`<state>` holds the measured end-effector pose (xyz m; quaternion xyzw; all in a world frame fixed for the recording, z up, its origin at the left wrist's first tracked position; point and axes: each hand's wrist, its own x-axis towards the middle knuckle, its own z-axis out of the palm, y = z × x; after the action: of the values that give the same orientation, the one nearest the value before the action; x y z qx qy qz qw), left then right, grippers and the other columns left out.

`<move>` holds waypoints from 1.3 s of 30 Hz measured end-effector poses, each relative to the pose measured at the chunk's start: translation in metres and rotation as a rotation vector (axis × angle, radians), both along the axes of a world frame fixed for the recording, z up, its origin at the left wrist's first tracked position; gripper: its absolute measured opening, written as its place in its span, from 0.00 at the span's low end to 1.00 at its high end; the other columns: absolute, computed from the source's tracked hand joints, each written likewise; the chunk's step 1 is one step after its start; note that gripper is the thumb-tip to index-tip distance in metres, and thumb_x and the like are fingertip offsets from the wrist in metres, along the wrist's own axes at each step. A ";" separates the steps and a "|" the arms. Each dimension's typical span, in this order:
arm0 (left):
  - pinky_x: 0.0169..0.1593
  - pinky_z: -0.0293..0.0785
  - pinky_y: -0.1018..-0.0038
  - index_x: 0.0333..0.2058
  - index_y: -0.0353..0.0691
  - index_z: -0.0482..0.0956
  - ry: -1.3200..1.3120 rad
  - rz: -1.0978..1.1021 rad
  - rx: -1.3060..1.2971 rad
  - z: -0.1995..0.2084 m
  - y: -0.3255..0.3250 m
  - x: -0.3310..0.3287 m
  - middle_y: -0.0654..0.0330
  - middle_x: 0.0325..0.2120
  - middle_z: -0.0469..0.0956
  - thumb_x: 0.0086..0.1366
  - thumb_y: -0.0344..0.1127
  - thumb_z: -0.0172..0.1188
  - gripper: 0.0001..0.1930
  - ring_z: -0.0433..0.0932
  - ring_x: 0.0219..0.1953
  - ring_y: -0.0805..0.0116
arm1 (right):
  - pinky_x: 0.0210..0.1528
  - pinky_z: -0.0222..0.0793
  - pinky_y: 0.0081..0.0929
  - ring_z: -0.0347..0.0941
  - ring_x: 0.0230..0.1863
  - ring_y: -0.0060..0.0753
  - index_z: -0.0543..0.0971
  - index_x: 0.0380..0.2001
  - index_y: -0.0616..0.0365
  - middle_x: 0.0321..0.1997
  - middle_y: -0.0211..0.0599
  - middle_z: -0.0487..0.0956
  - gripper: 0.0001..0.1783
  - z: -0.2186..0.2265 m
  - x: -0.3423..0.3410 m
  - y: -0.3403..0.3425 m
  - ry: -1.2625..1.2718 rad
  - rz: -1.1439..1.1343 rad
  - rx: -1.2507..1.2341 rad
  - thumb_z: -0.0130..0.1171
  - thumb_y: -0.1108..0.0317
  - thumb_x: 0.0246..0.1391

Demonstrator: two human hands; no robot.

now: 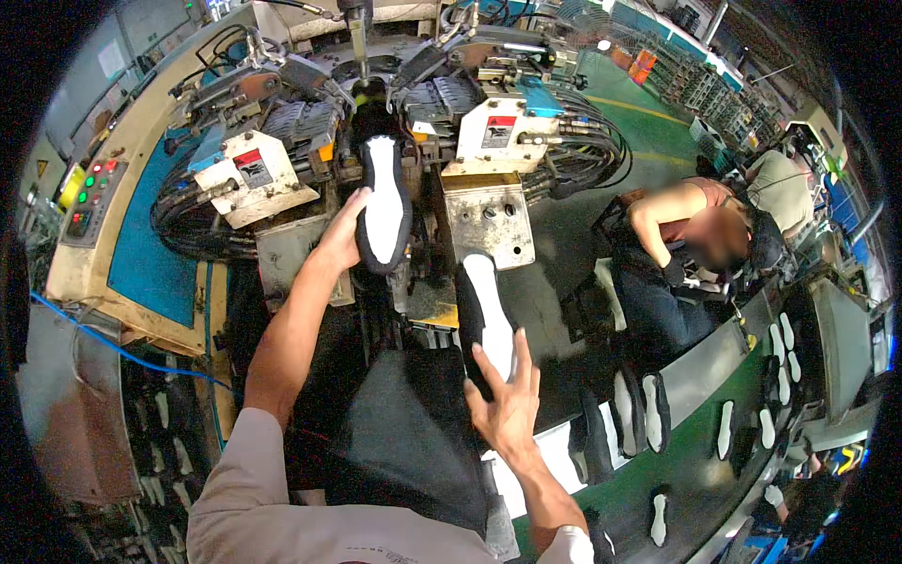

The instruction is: Operating a lasting machine to shape shoe uppers onto lasts.

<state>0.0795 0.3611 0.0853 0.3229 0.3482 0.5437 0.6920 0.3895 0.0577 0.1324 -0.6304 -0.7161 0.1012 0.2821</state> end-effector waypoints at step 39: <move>0.48 0.79 0.65 0.59 0.39 0.77 0.000 0.455 -0.488 -0.109 -0.492 -0.068 0.57 0.42 0.82 0.81 0.49 0.48 0.22 0.82 0.42 0.63 | 0.84 0.32 0.69 0.35 0.83 0.84 0.64 0.77 0.59 0.79 0.87 0.48 0.45 -0.043 -0.174 0.213 -0.156 0.269 0.366 0.67 0.58 0.61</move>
<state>0.0116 -0.1313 -0.0240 0.0614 0.5313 0.5849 0.6098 0.2160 0.2704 0.0894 -0.4739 -0.8195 -0.0426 0.3195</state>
